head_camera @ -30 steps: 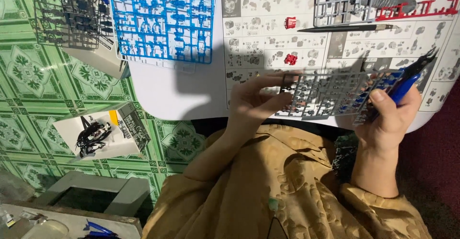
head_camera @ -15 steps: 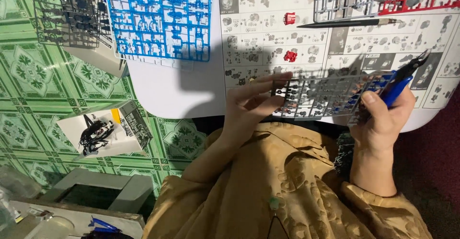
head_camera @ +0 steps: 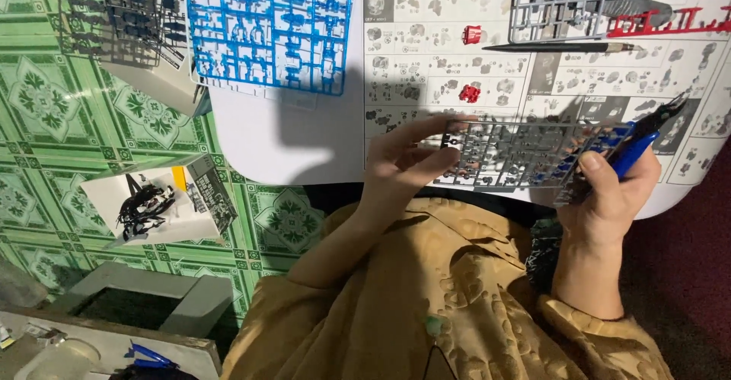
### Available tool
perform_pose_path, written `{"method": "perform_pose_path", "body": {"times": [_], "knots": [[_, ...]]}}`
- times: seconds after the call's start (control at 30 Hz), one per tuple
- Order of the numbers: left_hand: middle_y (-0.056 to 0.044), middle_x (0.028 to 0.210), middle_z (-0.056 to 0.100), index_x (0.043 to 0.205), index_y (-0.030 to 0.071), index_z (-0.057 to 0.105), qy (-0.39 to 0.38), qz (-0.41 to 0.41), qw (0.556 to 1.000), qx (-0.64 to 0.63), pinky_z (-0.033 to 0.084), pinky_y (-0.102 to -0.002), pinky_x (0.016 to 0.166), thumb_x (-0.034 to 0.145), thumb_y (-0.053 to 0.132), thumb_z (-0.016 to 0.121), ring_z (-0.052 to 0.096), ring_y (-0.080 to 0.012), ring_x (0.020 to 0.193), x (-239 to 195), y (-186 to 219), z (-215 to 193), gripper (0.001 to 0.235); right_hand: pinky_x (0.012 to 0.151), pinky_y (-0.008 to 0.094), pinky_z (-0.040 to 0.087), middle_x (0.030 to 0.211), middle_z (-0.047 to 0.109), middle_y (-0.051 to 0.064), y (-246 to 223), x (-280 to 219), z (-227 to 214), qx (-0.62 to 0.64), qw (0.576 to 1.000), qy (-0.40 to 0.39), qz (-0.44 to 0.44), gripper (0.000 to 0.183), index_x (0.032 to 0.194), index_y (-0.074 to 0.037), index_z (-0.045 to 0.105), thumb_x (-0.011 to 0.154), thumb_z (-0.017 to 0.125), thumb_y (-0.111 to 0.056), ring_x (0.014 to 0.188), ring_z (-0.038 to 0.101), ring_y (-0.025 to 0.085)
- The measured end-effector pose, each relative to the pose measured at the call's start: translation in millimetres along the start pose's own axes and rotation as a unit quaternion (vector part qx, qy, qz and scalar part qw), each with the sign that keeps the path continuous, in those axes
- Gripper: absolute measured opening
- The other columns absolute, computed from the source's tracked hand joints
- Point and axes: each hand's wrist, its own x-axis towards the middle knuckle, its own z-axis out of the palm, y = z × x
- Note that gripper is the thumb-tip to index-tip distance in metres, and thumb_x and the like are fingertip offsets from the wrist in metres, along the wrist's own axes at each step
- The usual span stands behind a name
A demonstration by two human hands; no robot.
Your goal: The person uses blue-handled pliers to cut small plastic parts from a grey sprue while seated at a table with an instruction sheet and other sprues. They place the cut parts on the instruction sheet and continue cutting additional pieces from the sprue.
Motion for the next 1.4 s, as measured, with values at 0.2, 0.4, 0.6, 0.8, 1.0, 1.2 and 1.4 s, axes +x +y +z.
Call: {"method": "perform_pose_path", "body": {"times": [0.2,0.4,0.6,0.8,1.0,1.2,1.4], "knots": [[-0.011,0.102,0.070,0.103,0.007,0.068,0.016,0.031,0.999,-0.016,0.064,-0.028,0.078,0.089,0.004,0.068,0.070,-0.0215,0.093,1,-12,-3,0.014,0.070,0.025,0.048,0.086,0.055,-0.003,4,-5,-6,-0.037,0.999,-0.001,-0.023,0.025,0.095,-0.012,0.054,0.083,0.074,-0.023,0.077,0.054,0.011],[-0.005,0.091,0.067,0.097,0.009,0.063,0.009,0.047,0.994,0.094,0.050,-0.018,0.055,0.089,0.007,0.067,0.060,-0.0091,0.067,3,-7,-6,0.009,0.074,0.024,0.043,0.086,0.053,-0.002,13,-10,-25,-0.090,0.995,-0.003,-0.042,0.025,0.096,-0.011,0.055,0.083,0.073,-0.023,0.079,0.051,0.010],[-0.009,0.089,0.070,0.097,0.007,0.064,-0.009,0.027,0.989,0.144,0.063,-0.026,0.066,0.088,0.007,0.067,0.073,-0.0188,0.075,1,-2,-10,0.010,0.075,0.025,0.043,0.086,0.053,-0.001,20,-10,-37,-0.118,0.992,-0.016,-0.036,0.029,0.099,-0.008,0.055,0.083,0.074,-0.024,0.079,0.050,0.011],[-0.007,0.090,0.070,0.101,0.008,0.063,-0.027,0.032,0.980,0.195,0.057,-0.023,0.056,0.090,0.017,0.064,0.072,-0.0159,0.074,3,-4,-12,0.014,0.070,0.025,0.044,0.082,0.054,-0.001,17,-8,-34,-0.109,0.993,-0.032,-0.036,0.026,0.095,-0.009,0.055,0.084,0.073,-0.023,0.075,0.052,0.011],[-0.005,0.084,0.068,0.096,0.008,0.062,-0.033,0.037,0.974,0.222,0.047,-0.019,0.050,0.092,0.023,0.060,0.067,-0.0132,0.069,6,0,-9,0.016,0.069,0.025,0.042,0.083,0.054,-0.002,18,-8,-36,-0.122,0.992,-0.035,-0.028,0.026,0.096,-0.009,0.055,0.084,0.073,-0.024,0.075,0.051,0.011],[-0.006,0.084,0.067,0.096,0.006,0.061,-0.043,0.038,0.967,0.247,0.049,-0.020,0.053,0.092,0.016,0.060,0.067,-0.0137,0.069,7,-4,-11,0.011,0.072,0.025,0.042,0.083,0.052,-0.003,20,-6,-39,-0.130,0.990,-0.033,-0.029,0.026,0.097,-0.009,0.056,0.085,0.074,-0.023,0.077,0.049,0.010],[-0.006,0.077,0.065,0.092,0.004,0.060,-0.025,0.039,0.965,0.259,0.055,-0.024,0.056,0.093,0.014,0.057,0.066,-0.0150,0.066,8,-9,-9,0.010,0.070,0.026,0.042,0.081,0.053,-0.002,16,-4,-35,-0.130,0.990,-0.050,-0.032,0.022,0.092,-0.011,0.053,0.086,0.071,-0.021,0.074,0.050,0.011]]}}
